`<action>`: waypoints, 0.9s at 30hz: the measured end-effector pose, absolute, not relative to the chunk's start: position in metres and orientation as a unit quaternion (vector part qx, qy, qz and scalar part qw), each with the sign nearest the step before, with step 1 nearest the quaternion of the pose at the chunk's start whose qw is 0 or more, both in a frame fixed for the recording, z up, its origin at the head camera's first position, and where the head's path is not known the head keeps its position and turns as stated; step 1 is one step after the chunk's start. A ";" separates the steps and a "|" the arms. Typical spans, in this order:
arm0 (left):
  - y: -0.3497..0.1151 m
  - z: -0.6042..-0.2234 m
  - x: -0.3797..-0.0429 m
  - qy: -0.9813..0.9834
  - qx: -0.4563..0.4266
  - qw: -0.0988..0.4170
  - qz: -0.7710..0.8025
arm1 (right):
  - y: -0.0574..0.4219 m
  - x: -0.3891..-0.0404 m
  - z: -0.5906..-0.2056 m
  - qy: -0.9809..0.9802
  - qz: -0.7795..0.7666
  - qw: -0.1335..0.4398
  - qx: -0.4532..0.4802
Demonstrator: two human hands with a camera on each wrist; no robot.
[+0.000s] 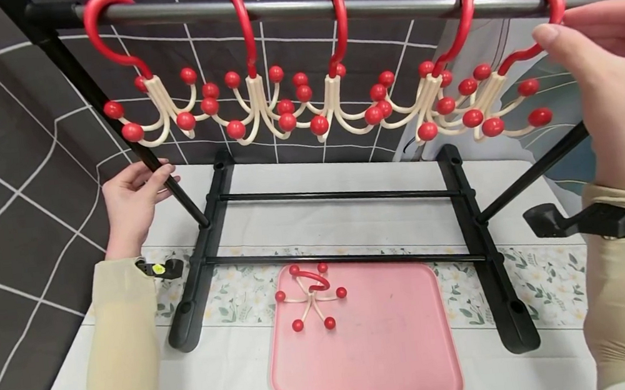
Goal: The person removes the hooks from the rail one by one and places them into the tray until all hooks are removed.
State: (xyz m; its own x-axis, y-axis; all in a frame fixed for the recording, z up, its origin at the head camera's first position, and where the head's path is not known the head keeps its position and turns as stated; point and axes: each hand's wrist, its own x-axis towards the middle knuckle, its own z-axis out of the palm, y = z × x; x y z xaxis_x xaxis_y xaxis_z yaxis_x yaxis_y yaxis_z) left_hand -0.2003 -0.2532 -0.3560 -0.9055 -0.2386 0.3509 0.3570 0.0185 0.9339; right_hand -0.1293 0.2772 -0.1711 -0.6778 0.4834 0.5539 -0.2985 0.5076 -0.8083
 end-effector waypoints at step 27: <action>-0.253 -0.355 -0.200 -0.685 -0.042 0.214 -0.695 | 0.279 -0.141 -0.179 -0.757 0.515 0.400 -0.041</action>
State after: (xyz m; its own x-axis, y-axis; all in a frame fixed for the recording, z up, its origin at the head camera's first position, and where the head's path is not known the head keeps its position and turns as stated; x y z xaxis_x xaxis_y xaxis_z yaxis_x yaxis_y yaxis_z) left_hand -0.1996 -0.2531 -0.3549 -0.9046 -0.2404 0.3519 0.3551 0.0312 0.9343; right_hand -0.1412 0.2787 -0.1786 -0.6769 0.4742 0.5630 -0.3490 0.4666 -0.8127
